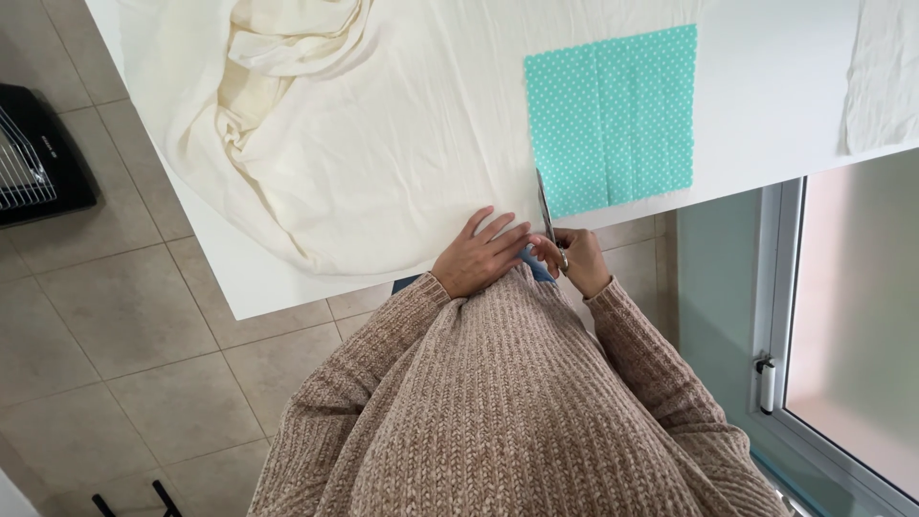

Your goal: The person places a turquoise polka-dotted fabric piece on a white cloth and uses scissors to cut the white cloth along the edges of the turquoise piece. They repeat this process by repositioning the turquoise piece and cutting additional sections of the white cloth.

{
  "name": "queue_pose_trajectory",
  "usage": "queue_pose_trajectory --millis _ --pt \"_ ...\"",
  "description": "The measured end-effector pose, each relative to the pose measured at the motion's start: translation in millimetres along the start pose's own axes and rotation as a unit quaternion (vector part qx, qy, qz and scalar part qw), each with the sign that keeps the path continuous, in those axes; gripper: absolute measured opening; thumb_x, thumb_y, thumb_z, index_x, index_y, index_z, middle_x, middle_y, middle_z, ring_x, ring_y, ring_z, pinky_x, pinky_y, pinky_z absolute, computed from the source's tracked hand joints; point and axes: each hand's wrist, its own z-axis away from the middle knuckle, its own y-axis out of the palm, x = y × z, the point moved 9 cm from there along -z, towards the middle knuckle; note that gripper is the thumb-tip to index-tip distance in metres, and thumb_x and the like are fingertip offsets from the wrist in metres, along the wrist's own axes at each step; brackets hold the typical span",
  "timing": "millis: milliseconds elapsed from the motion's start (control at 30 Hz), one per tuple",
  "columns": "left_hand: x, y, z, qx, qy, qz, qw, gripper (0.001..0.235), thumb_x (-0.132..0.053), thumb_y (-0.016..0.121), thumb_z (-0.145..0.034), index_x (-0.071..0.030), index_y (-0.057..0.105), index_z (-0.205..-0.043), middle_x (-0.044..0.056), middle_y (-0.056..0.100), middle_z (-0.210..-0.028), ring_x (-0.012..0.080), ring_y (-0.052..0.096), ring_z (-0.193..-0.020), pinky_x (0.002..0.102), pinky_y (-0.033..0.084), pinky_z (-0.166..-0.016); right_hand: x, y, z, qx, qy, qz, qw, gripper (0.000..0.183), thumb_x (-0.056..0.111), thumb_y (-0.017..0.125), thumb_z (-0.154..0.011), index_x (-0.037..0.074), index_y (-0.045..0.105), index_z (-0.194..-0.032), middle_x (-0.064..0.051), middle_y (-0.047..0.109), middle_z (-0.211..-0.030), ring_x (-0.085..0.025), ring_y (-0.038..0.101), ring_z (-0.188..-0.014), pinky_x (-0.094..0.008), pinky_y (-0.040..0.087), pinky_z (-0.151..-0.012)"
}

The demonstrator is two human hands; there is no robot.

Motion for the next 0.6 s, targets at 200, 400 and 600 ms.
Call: queue_pose_trajectory --millis 200,400,600 --pt "2.2 1.9 1.0 0.001 0.0 0.021 1.0 0.031 -0.037 0.054 -0.104 -0.016 0.065 -0.124 0.003 0.061 -0.138 0.0272 0.056 -0.129 0.056 0.036 -0.115 -1.0 0.1 -4.8 -0.001 0.003 0.01 1.0 0.04 0.036 0.072 -0.095 0.01 0.07 -0.065 -0.003 0.054 -0.038 -0.009 0.051 -0.042 -0.021 0.044 -0.053" --pt "1.1 -15.4 -8.0 -0.004 -0.005 0.045 0.999 0.028 -0.035 0.057 -0.103 -0.015 0.067 -0.12 0.005 0.065 -0.131 0.0279 0.057 -0.127 0.055 0.036 -0.115 -2.2 -4.7 -21.4 -0.002 -0.005 0.048 0.999 0.041 0.038 0.071 -0.096 0.013 0.071 -0.064 -0.003 0.055 -0.039 -0.012 0.053 -0.042 -0.023 0.046 -0.055" --pt "4.8 1.2 1.4 0.008 -0.001 0.063 0.998 0.026 -0.033 0.058 -0.103 -0.016 0.067 -0.12 0.004 0.063 -0.132 0.0279 0.056 -0.128 0.056 0.034 -0.115 -1.8 -3.5 -21.7 -0.005 -0.002 0.018 1.0 0.042 0.033 0.072 -0.096 0.008 0.068 -0.063 -0.005 0.052 -0.037 -0.012 0.049 -0.041 -0.021 0.044 -0.053"
